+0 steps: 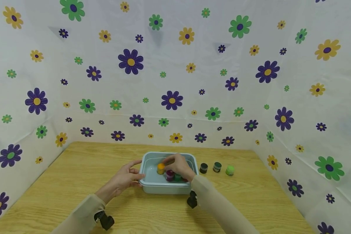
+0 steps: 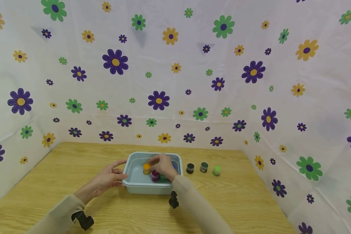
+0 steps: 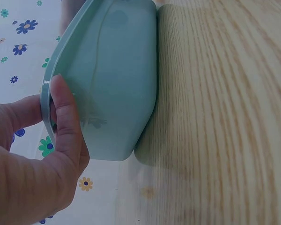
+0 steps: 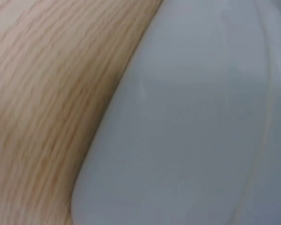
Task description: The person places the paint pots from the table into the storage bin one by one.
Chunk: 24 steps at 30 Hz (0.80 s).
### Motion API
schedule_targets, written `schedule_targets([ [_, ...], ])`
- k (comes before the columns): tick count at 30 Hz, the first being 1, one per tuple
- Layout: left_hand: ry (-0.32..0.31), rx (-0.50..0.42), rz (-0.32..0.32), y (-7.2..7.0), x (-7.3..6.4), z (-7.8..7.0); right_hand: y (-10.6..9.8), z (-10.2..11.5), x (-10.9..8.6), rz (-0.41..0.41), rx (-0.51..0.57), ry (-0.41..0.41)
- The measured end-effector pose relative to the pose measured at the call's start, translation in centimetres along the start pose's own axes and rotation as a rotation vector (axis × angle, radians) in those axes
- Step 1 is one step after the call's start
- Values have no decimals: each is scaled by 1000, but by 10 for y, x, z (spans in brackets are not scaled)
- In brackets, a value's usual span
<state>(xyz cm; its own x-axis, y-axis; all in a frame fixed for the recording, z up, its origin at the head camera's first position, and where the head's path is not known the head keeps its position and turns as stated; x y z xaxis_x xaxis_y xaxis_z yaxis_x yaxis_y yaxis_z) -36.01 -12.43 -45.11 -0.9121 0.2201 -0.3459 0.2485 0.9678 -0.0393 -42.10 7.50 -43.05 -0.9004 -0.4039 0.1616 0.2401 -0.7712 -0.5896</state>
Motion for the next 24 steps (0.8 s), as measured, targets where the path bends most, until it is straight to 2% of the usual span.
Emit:
schedule_targets([
  [10, -8, -6, -10, 0, 2, 1, -21, -12, -8, 58, 76, 23],
  [14, -3, -6, -3, 0, 4, 1, -31, -10, -12, 91, 151, 17],
  [17, 1, -8, 3, 0, 5, 2, -40, -6, -12, 108, 192, -2],
  [24, -3, -12, 0, -2, 6, 3, -60, -5, -13, 145, 212, -66],
])
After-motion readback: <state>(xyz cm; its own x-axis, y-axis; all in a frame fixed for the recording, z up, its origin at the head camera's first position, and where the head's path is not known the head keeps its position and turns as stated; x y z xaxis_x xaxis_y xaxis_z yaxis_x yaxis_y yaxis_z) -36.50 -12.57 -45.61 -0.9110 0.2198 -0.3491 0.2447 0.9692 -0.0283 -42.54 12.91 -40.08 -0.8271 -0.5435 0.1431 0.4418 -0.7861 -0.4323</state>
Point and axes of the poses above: each hand's wrist, its own x-axis towards the middle knuckle, its own y-axis out of the palm, z = x × y, the point moved 8 cm from there along x, towards the middle knuckle, and after that the axes turned 10 degrees about -y, right-handed, at the moved point
